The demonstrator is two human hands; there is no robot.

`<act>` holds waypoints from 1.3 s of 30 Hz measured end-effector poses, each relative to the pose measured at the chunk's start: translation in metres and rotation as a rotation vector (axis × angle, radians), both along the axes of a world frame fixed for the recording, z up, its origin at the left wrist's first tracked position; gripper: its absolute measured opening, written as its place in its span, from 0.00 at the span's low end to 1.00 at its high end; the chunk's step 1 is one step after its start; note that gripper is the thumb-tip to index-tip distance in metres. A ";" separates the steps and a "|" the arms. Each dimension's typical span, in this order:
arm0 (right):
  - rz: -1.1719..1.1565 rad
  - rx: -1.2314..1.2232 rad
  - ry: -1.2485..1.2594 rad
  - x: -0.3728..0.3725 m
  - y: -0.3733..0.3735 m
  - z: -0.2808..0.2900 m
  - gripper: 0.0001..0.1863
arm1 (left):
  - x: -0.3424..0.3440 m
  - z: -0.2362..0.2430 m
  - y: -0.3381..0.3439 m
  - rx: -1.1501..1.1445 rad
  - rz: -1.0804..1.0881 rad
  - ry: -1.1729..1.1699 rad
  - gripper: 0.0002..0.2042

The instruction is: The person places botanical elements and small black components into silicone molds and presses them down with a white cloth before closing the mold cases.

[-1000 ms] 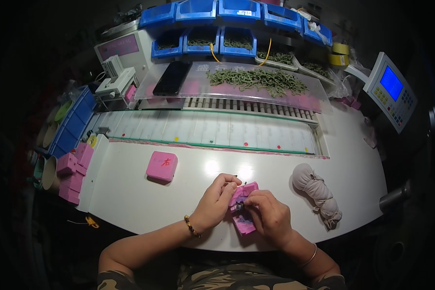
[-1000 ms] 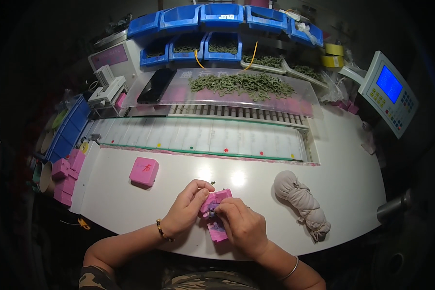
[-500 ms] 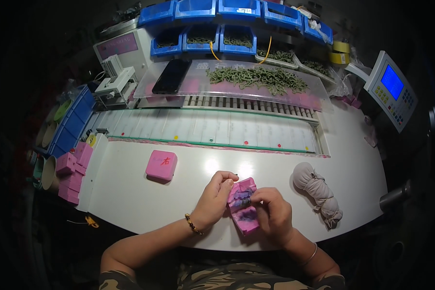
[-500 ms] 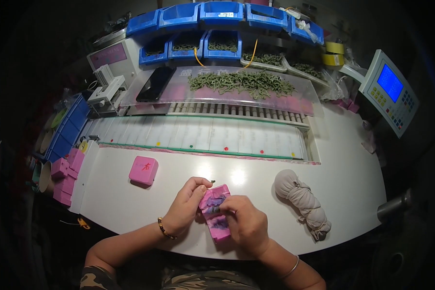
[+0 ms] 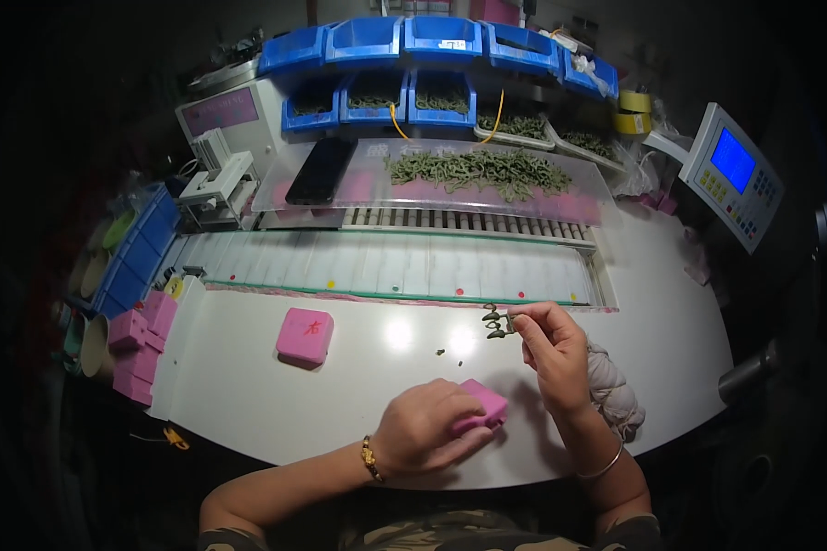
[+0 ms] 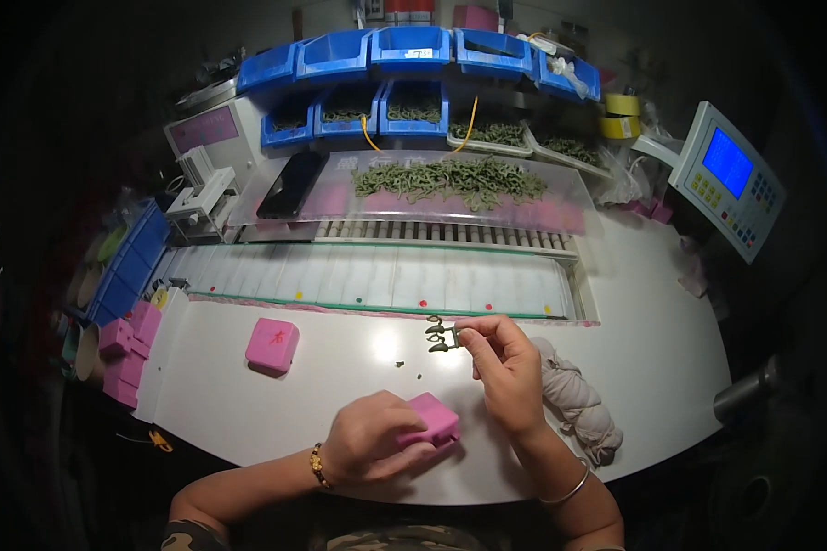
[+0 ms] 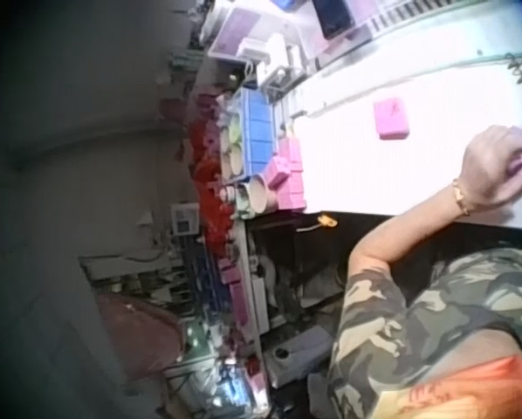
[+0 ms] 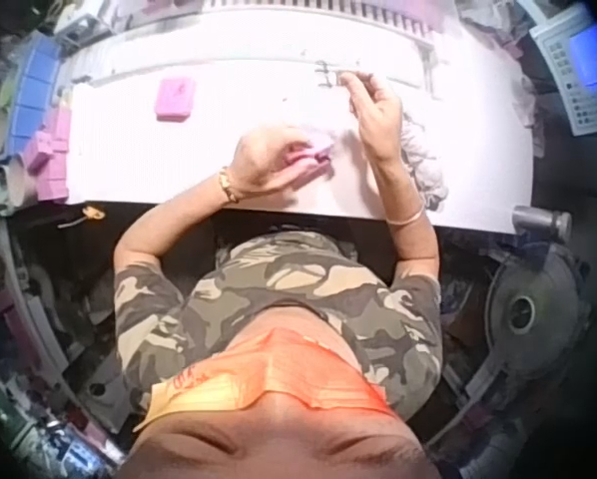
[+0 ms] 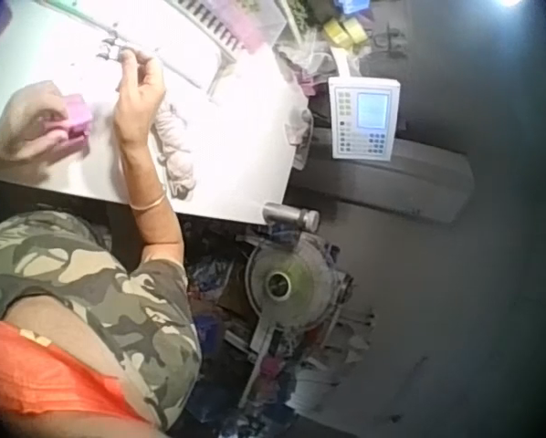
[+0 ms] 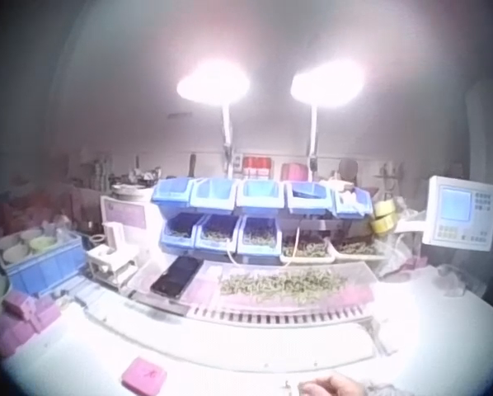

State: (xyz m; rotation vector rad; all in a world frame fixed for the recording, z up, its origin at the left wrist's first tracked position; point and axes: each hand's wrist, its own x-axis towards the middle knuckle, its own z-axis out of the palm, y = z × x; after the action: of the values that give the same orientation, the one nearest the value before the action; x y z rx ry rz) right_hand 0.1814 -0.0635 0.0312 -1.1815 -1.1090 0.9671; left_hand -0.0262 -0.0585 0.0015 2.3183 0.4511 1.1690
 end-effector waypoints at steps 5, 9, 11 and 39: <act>-0.032 0.215 -0.253 -0.009 0.009 -0.002 0.07 | 0.012 0.009 0.020 -1.228 -0.169 -0.211 0.19; -0.061 0.459 -0.454 -0.019 0.010 -0.007 0.08 | 0.022 0.013 0.042 -1.249 -0.262 -0.431 0.17; -0.083 0.477 -0.506 -0.019 0.009 -0.002 0.09 | 0.024 0.012 0.049 -1.303 -0.266 -0.446 0.14; 0.443 -0.363 0.686 0.015 0.006 -0.020 0.10 | 0.028 -0.001 0.041 -0.571 -0.001 -0.162 0.05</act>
State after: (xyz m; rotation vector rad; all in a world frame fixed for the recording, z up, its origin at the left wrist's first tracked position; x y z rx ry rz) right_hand 0.1964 -0.0571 0.0116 -0.7725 -0.6509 1.8103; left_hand 0.0021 -0.0172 0.0003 1.7219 0.6283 1.0480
